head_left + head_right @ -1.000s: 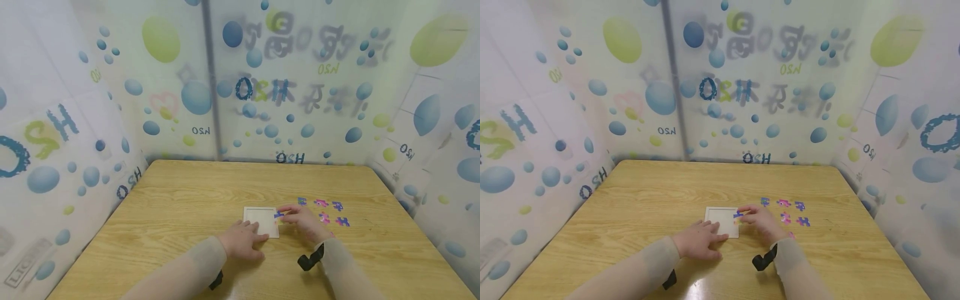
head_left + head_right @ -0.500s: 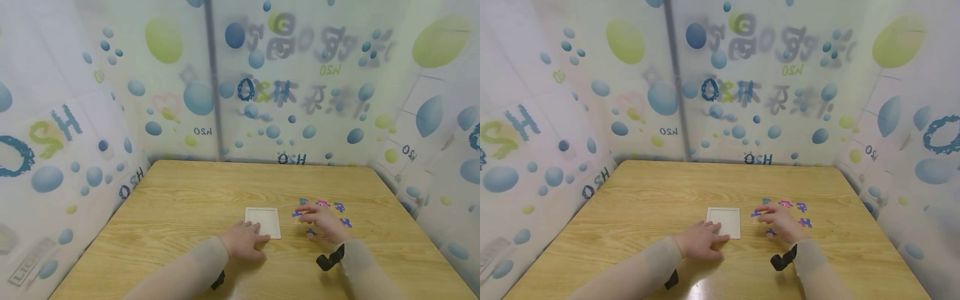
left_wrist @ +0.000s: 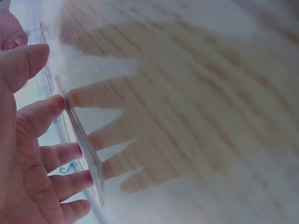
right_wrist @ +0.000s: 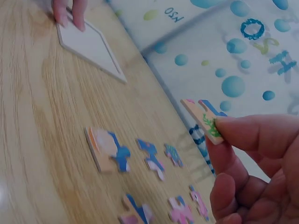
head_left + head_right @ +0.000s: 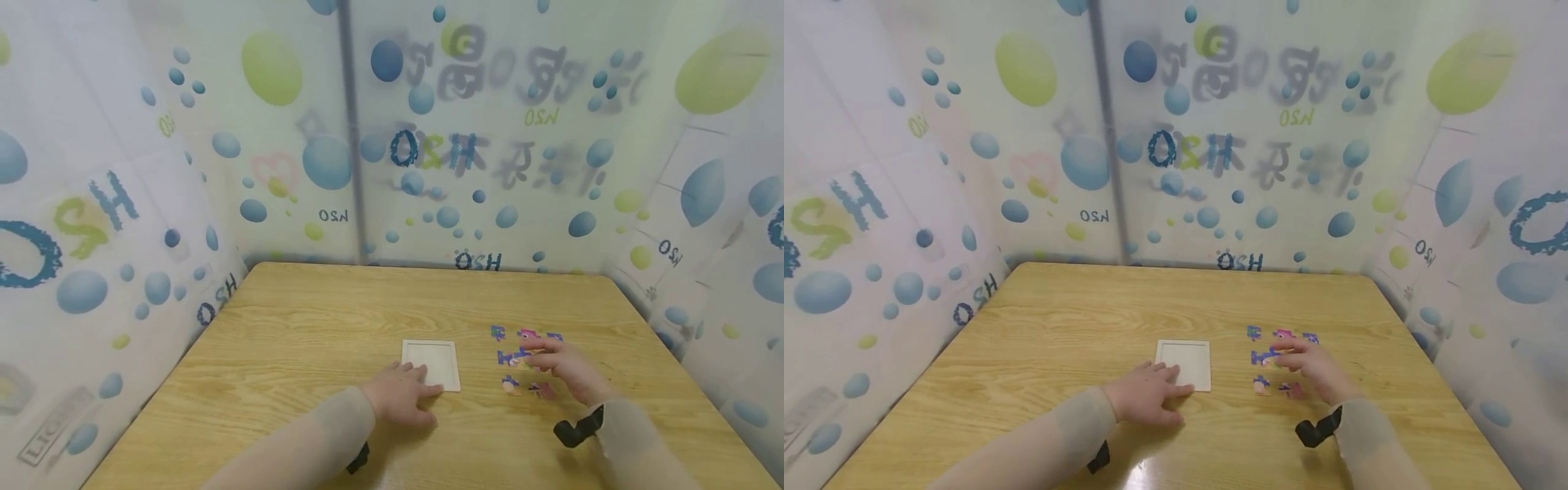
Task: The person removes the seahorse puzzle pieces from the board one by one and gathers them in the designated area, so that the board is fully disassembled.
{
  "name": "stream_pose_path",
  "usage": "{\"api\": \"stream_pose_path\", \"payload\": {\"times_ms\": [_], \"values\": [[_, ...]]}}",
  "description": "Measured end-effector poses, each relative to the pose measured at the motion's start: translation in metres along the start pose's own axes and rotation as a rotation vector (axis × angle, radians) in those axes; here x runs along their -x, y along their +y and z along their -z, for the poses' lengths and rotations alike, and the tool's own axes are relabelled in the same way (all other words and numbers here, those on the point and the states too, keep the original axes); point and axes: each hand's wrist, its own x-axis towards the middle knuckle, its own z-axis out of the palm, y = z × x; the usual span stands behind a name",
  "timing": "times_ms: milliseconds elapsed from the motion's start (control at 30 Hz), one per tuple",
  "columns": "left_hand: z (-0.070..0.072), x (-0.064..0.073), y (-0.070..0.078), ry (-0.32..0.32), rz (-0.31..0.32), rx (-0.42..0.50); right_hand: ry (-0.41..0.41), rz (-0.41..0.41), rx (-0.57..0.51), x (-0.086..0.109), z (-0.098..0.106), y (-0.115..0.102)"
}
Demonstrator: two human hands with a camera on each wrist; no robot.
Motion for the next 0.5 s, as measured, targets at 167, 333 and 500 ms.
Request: {"api": "stream_pose_path", "payload": {"times_ms": [167, 333, 500], "values": [[0.001, 0.001, 0.001, -0.001, 0.000, -0.003, 0.021, -0.024, -0.002, 0.004, 0.012, 0.007], [0.003, 0.002, 0.002, 0.001, 0.001, -0.011, 0.044, -0.049, 0.028, 0.009, 0.024, 0.011], [0.003, 0.002, 0.003, -0.003, 0.001, -0.011, 0.048, -0.053, 0.055, 0.013, 0.036, 0.018]]}}
